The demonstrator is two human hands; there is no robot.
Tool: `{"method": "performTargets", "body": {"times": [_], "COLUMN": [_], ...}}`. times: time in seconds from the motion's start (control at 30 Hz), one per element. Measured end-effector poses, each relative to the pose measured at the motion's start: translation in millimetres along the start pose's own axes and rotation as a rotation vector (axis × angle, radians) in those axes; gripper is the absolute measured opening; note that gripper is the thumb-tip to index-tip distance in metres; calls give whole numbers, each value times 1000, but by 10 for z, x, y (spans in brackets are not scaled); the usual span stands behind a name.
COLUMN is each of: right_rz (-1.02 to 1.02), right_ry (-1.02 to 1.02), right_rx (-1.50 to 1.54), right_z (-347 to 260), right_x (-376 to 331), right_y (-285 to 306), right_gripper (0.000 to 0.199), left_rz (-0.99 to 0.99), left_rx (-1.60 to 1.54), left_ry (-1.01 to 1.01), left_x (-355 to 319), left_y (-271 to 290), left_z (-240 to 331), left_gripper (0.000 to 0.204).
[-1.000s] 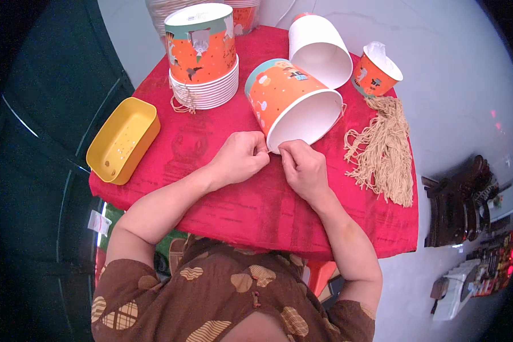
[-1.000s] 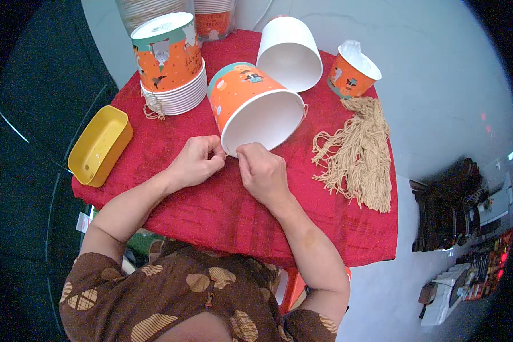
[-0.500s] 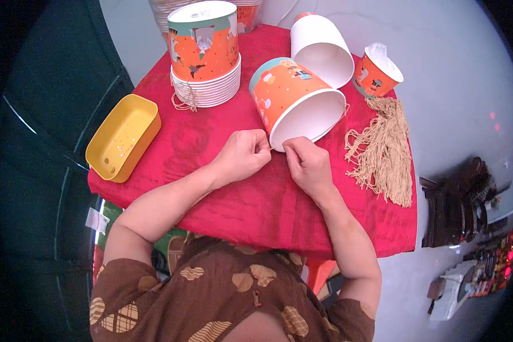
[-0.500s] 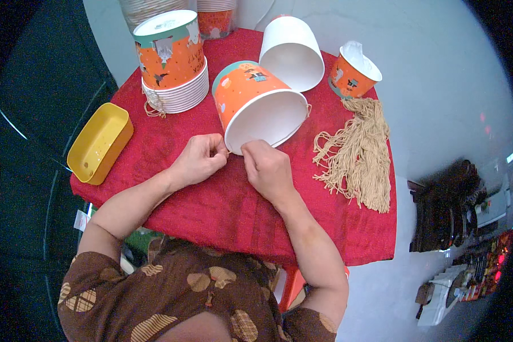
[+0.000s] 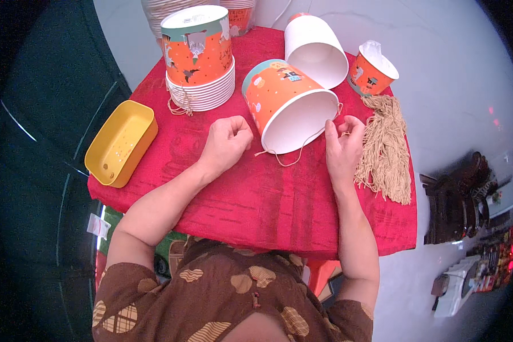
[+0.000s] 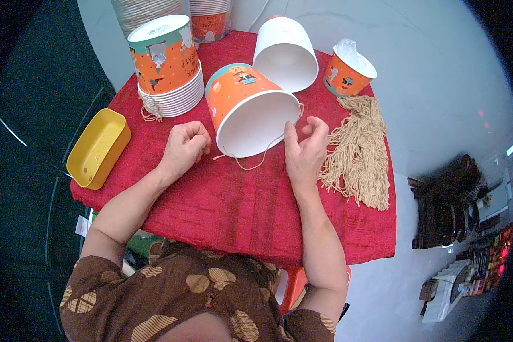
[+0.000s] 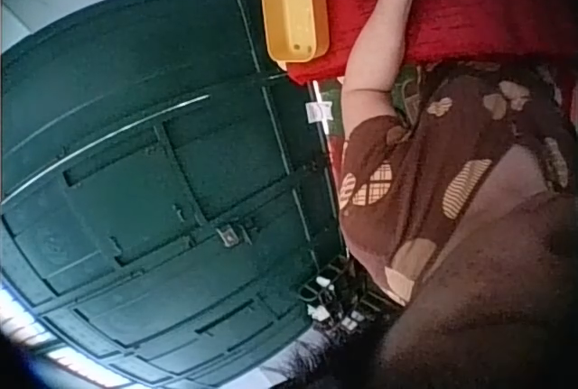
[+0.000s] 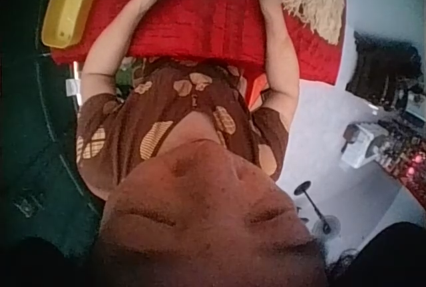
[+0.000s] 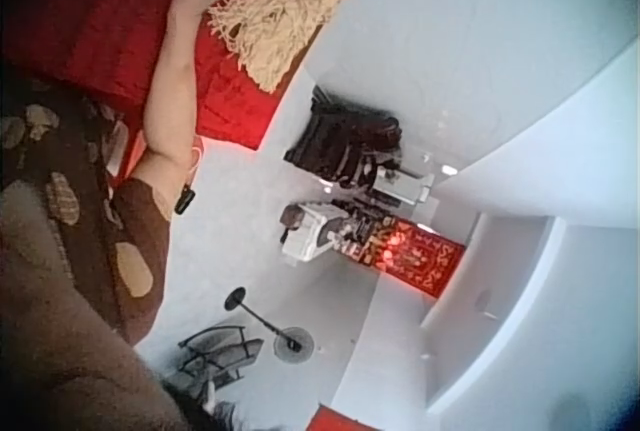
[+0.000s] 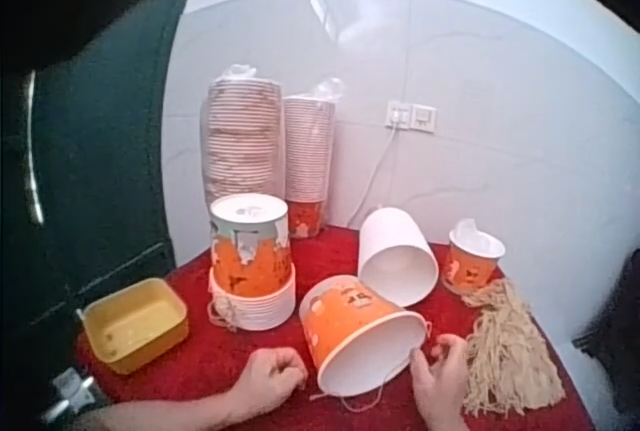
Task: Attaching string handles to Halloween-themed paper buckets by threading them through pre-punched holes.
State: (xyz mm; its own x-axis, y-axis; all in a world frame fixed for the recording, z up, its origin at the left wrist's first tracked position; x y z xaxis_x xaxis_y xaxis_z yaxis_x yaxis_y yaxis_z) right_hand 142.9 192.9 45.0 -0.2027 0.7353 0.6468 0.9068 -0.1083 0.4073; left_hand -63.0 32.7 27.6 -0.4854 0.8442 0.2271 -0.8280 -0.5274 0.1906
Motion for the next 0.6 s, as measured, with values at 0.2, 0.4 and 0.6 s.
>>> {"method": "performTargets", "body": {"times": [0.2, 0.4, 0.6], "right_rz": [-284, -360, -284], "right_ry": [-139, -304, -97], "right_rx": [85, 375, 284], "right_z": [60, 220, 193], "right_x": [51, -8, 39], "right_y": [-228, -347, -208], "right_gripper": [33, 22, 24], "left_rz": [53, 146, 289], "left_rx": [49, -2, -115], "left_ry": [42, -4, -44], "left_x": [6, 33, 37], "left_y": [13, 51, 180], "left_z": [-77, -69, -3], "left_gripper": [15, 11, 37]}}
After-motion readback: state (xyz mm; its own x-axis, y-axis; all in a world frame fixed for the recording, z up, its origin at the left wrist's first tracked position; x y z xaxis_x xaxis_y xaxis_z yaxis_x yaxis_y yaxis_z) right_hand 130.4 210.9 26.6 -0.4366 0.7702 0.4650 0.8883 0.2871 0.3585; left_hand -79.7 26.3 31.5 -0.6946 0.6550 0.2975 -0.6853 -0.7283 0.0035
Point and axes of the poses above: each hand's wrist, its own x-axis towards the middle knuckle, its own y-axis out of the back of the hand, z = x × y, the point moved 5 cm from there along x, towards the middle knuckle, and after that the axes turned 2 degrees about -x, right-handed, at the moved point
